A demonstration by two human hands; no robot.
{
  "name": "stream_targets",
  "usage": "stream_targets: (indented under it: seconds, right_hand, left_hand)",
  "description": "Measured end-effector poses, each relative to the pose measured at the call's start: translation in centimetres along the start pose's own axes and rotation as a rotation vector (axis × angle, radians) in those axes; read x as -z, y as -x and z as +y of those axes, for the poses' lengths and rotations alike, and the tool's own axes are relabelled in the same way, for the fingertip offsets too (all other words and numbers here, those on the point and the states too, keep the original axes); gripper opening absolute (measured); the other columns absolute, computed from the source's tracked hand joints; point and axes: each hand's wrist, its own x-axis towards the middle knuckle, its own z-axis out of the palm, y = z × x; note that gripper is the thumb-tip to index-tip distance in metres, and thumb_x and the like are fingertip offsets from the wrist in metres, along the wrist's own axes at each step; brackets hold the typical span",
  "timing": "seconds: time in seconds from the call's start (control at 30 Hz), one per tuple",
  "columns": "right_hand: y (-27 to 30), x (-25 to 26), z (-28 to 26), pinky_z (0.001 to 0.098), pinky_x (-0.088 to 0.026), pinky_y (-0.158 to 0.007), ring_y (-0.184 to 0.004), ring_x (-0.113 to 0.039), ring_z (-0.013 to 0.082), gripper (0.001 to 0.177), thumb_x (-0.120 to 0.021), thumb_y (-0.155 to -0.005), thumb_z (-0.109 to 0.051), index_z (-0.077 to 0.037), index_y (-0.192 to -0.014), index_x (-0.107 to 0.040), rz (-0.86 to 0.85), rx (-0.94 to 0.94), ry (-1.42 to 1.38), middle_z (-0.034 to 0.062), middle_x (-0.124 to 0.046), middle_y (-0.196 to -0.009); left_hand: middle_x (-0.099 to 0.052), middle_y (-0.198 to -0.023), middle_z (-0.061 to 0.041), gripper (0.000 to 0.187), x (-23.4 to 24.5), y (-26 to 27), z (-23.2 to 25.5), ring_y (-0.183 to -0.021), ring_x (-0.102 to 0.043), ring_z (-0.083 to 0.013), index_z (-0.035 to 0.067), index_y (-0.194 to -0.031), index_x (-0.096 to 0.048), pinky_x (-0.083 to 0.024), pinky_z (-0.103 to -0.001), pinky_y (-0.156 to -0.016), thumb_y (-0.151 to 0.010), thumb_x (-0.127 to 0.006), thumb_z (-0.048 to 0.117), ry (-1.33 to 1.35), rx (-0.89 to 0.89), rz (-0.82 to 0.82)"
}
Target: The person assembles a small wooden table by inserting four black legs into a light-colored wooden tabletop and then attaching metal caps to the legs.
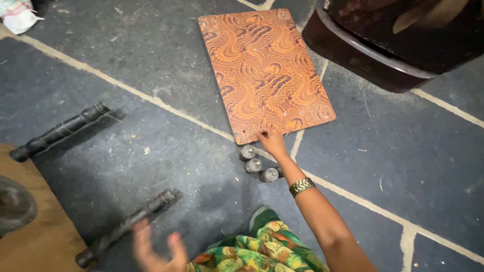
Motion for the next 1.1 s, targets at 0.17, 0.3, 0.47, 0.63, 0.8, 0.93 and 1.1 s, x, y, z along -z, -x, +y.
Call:
stream_targets:
  seconds: [0.17, 0.3, 0.47, 0.63, 0.8, 0.93, 1.1]
  right_hand:
    - [-2.2, -3.4, -1.0, 0.0384, -0.058, -0.074, -0.079, -0.075, 0.0237, 0.018, -0.07, -0.084, -0.019, -0.012, -0.097, -0.08, -0.142, 0.041, -0.041, 0.0098, -0.078, -0.088]
    - [-4.0, -6.0, -0.7, 0.041, -0.058, -0.08, -0.086, -0.074, 0.0301, 0.021, -0.066, -0.086, -0.016, -0.014, -0.101, -0.081, -0.198, -0.009, 0.128, 0.0143, -0.076, -0.092]
    - [-4.7, -7.2, 0.9, 0.0421, -0.057, -0.085, -0.094, -0.073, 0.0306, 0.023, -0.065, -0.081, -0.01, -0.014, -0.097, -0.081, -0.09, -0.019, 0.152, 0.012, -0.077, -0.098]
    - [-4.4, -3.8, 4.3, 0.0423, -0.057, -0.087, -0.095, -0.073, 0.0303, 0.025, -0.07, -0.079, -0.01, -0.011, -0.103, -0.077, 0.003, -0.059, 0.207, 0.013, -0.076, -0.1]
    - [-2.5, -0.8, 7.9, 0.0425, -0.057, -0.091, -0.103, -0.072, 0.0312, 0.029, -0.071, -0.081, -0.014, -0.011, -0.109, -0.075, 0.031, -0.019, 0.201, 0.0138, -0.076, -0.107]
    - [0.3, 3.6, 11.0, 0.046, -0.053, -0.094, -0.108, -0.066, 0.0381, 0.041, -0.078, -0.078, -0.02, -0.011, -0.118, -0.073, 0.001, -0.155, 0.282, 0.0207, -0.071, -0.113]
    - [3.1, 10.7, 16.4, 0.0408, -0.054, -0.101, -0.118, -0.07, 0.031, 0.052, -0.078, -0.079, -0.031, -0.007, -0.124, -0.067, -0.011, -0.324, 0.146, 0.015, -0.072, -0.124]
  left_hand:
    - [-0.065, -0.134, -0.017, 0.049, 0.2, -3.3, 3.6, -0.124, -0.063, -0.0254, 0.0, -0.137, -0.056, -0.048, -0.039, -0.104, -0.089, -0.064, 0.008, 0.14, 0.274, -0.323]
    - [-0.073, -0.125, -0.014, 0.033, -4.8, -5.5, 1.2, -0.115, -0.07, -0.0226, 0.003, -0.13, -0.063, -0.053, -0.034, -0.099, -0.099, -0.06, 0.016, 0.251, 0.427, -0.377]
    - [-0.076, -0.121, -0.012, 0.031, -10.8, -4.9, -4.5, -0.111, -0.071, -0.0187, 0.004, -0.129, -0.064, -0.055, -0.032, -0.092, -0.103, -0.057, 0.02, 0.382, 0.488, -0.456]
    - [-0.076, -0.118, -0.01, 0.038, -15.1, -3.3, -9.2, -0.099, -0.07, -0.0156, 0.009, -0.129, -0.064, -0.055, -0.03, -0.074, -0.099, -0.058, 0.031, 0.342, 0.736, -0.606]
    - [-0.076, -0.112, -0.011, 0.044, -18.7, -1.5, -11.5, -0.088, -0.072, -0.0228, 0.008, -0.128, -0.065, -0.053, -0.035, -0.063, -0.095, -0.059, 0.037, 0.277, 0.736, -0.701]
    - [-0.072, -0.119, -0.018, 0.045, -21.6, -1.4, -10.1, -0.1, -0.074, -0.0312, 0.006, -0.128, -0.064, -0.057, -0.041, -0.085, -0.101, -0.058, 0.041, 0.04, 0.452, -0.715]
    - [-0.056, -0.141, -0.024, 0.044, -23.4, -0.6, -8.3, -0.128, -0.056, -0.0409, 0.006, -0.135, -0.055, -0.046, -0.047, -0.104, -0.097, -0.057, 0.029, -0.425, 0.192, -0.845]
